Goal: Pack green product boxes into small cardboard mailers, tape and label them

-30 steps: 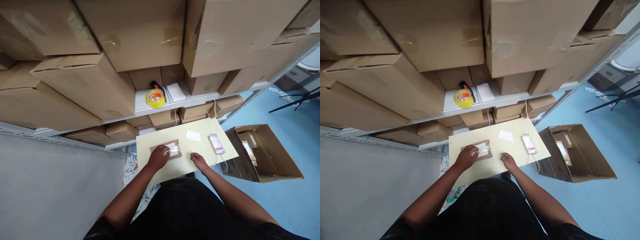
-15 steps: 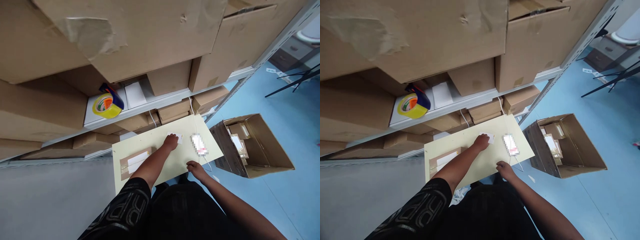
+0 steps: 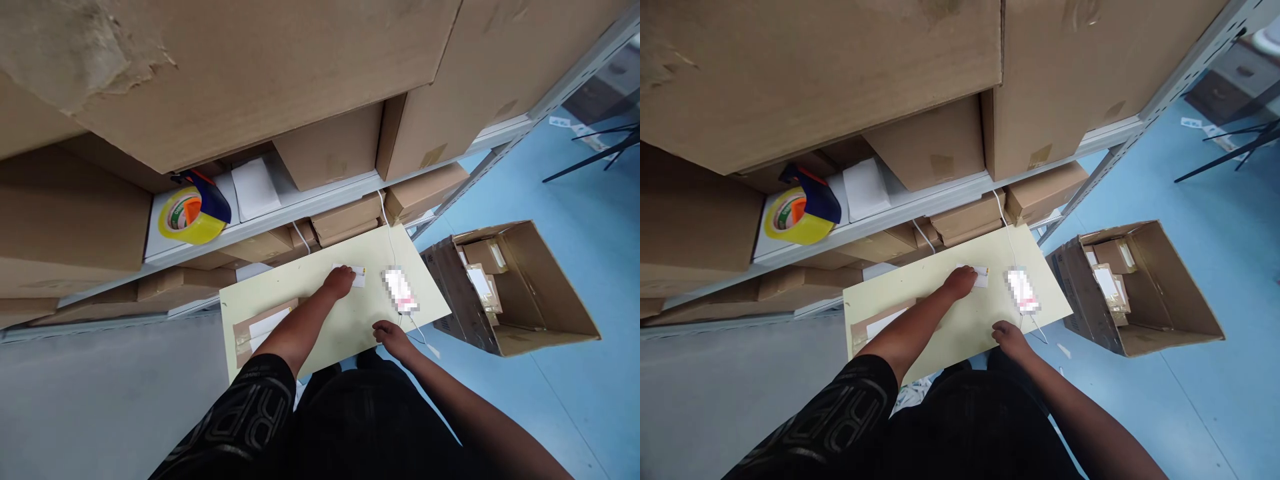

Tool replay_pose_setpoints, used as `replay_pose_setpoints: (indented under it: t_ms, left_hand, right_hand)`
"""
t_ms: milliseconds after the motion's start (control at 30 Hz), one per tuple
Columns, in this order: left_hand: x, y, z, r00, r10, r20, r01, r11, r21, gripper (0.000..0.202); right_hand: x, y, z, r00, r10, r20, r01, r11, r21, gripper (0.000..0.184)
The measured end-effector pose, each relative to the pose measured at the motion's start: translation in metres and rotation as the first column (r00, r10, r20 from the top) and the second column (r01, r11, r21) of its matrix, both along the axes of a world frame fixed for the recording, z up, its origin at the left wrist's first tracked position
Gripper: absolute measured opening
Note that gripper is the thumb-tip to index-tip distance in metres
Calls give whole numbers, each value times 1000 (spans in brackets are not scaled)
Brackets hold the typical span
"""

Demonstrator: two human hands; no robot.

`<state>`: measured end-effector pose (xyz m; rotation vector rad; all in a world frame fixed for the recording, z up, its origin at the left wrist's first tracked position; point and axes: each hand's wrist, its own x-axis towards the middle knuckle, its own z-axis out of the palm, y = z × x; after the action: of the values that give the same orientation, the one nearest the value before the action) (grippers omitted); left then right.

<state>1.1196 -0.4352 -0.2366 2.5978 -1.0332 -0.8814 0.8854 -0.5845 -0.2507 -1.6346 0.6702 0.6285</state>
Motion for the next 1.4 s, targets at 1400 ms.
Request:
replay_pose_setpoints:
  t_ms: [1400]
  left_hand:
    - [26, 153, 102, 730, 657, 189, -682, 719, 134, 28]
  right_hand:
    - [169, 79, -6, 661, 750, -7, -509, 442, -738, 81]
